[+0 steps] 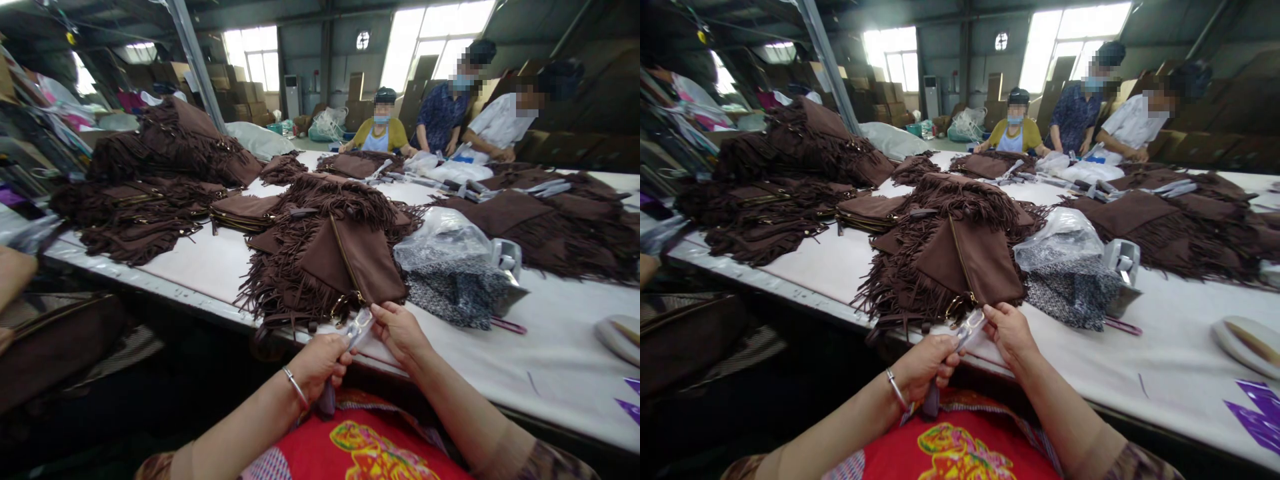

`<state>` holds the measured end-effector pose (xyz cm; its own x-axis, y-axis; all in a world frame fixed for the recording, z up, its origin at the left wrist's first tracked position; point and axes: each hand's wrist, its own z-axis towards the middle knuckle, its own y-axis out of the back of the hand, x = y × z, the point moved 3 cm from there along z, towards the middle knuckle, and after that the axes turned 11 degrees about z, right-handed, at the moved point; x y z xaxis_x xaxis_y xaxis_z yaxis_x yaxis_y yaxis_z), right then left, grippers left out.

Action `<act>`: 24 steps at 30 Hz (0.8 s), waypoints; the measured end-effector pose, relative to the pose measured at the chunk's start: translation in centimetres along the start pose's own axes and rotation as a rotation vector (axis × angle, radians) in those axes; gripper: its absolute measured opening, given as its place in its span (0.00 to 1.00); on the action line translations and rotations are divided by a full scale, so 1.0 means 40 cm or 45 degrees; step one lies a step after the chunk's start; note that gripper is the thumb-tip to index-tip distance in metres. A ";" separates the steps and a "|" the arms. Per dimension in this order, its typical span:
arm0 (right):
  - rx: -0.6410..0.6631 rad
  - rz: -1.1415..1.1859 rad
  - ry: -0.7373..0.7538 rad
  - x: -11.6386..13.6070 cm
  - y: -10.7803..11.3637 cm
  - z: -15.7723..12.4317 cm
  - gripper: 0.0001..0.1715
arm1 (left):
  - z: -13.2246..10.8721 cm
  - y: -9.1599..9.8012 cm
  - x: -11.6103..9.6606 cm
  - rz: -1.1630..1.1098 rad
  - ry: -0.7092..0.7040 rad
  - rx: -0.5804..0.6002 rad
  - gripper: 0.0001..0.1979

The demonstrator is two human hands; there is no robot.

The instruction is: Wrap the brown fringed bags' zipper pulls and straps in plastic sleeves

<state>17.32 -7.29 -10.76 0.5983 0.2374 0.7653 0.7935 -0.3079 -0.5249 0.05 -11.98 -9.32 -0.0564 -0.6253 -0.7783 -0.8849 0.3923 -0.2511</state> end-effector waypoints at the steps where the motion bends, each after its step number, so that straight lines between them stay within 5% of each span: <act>1: -0.015 -0.120 0.023 0.004 0.016 -0.006 0.16 | -0.003 -0.002 0.000 0.053 -0.023 -0.043 0.20; 3: -0.046 -0.504 0.244 0.026 0.046 -0.028 0.18 | -0.008 -0.005 -0.002 0.114 -0.046 -0.090 0.21; 5: 0.043 -0.958 0.676 0.058 0.049 -0.066 0.18 | -0.011 -0.005 -0.005 0.130 -0.049 -0.102 0.22; 7: 0.343 -1.321 1.089 0.073 0.020 -0.112 0.16 | -0.010 -0.006 -0.007 0.128 -0.042 -0.069 0.21; 10: 0.815 -1.699 1.388 0.065 -0.038 -0.158 0.16 | -0.006 -0.009 -0.011 0.099 -0.031 0.006 0.18; 17: 1.101 -1.882 1.379 0.063 -0.112 -0.147 0.10 | -0.013 -0.009 -0.025 0.318 -0.123 -0.031 0.17; 24: 1.044 -1.960 1.184 0.067 -0.120 -0.127 0.09 | -0.019 -0.013 -0.026 0.700 -0.343 -0.170 0.15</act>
<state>14.55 -9.85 -4.31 -0.5425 -0.7137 0.4431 0.5083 0.1411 0.8495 0.21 -12.03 -7.93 -0.4168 -0.1567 -0.8954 -0.8106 0.5099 0.2881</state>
